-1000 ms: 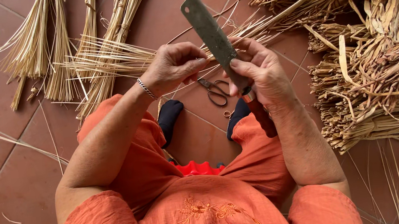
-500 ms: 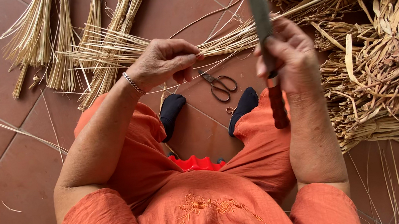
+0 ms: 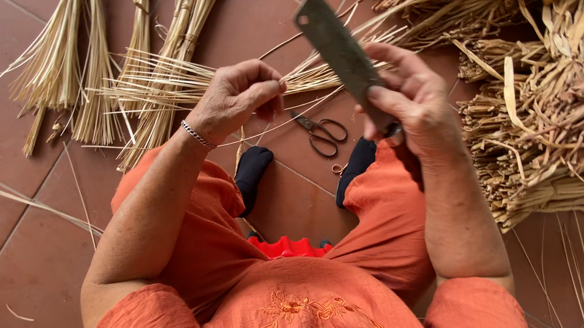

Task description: The person gathers dried plant stalks into bundles, ties them with thin strips, and trims the ends with a knife. The person works on a tiled floor, placing finished bundles aside.

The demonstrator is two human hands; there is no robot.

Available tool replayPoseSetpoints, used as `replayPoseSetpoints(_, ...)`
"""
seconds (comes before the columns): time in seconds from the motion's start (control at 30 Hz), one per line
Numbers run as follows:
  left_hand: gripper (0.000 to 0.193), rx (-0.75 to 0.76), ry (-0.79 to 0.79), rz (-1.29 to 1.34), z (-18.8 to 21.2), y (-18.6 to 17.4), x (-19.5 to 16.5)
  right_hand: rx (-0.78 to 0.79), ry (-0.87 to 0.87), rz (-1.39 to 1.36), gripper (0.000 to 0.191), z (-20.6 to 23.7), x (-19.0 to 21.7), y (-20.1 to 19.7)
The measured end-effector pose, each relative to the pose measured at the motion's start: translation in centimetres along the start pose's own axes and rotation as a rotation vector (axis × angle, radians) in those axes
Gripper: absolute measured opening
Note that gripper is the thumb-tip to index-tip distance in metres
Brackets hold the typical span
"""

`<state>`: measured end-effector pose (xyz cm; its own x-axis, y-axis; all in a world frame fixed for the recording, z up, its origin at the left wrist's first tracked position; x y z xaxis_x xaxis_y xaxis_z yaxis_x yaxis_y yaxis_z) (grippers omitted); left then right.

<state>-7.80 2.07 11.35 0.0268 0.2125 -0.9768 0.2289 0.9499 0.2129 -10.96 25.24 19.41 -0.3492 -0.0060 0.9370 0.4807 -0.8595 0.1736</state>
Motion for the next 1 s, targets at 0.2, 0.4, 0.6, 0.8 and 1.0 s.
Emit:
replayPoseSetpoints(0.2, 0.018, -0.133, 0.089, 0.07, -0.3, -1.6, -0.5, -0.151, -0.092, 0.096, 0.04, 1.0, 0.7, -1.8)
replayPoseSetpoints(0.4, 0.017, -0.176, 0.119, 0.143, -0.5, -2.3, -0.9, -0.103, -0.095, 0.236, 0.041, 1.1, 0.3, -1.1)
replayPoseSetpoints(0.6, 0.015, -0.231, 0.078, 0.284, -0.5, -3.2, -0.8, -0.17, -0.082, 0.362, 0.043, 0.7, -0.5, -1.2)
replayPoseSetpoints(0.8, 0.014, -0.191, 0.079, 0.322, -0.5, -2.6, -0.6, -0.117, -0.122, 0.407, 0.048, 0.3, -1.5, -0.2)
replayPoseSetpoints(1.0, 0.014, -0.151, 0.095, 0.3, -0.6, -2.4, -0.5, -0.114, -0.129, 0.44, 0.051, 0.4, -1.3, -0.4)
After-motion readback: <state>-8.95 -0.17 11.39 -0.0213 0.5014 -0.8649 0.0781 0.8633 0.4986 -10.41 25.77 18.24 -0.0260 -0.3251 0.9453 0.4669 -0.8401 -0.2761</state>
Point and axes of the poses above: each hand's wrist, its own z-axis away from the middle knuckle, its own y-axis out of the palm, x = y × z, the point moved 8 cm from there along -z, towards the middle knuckle, and after that the axes turned 9 degrees about y, right-handed, at the moved point
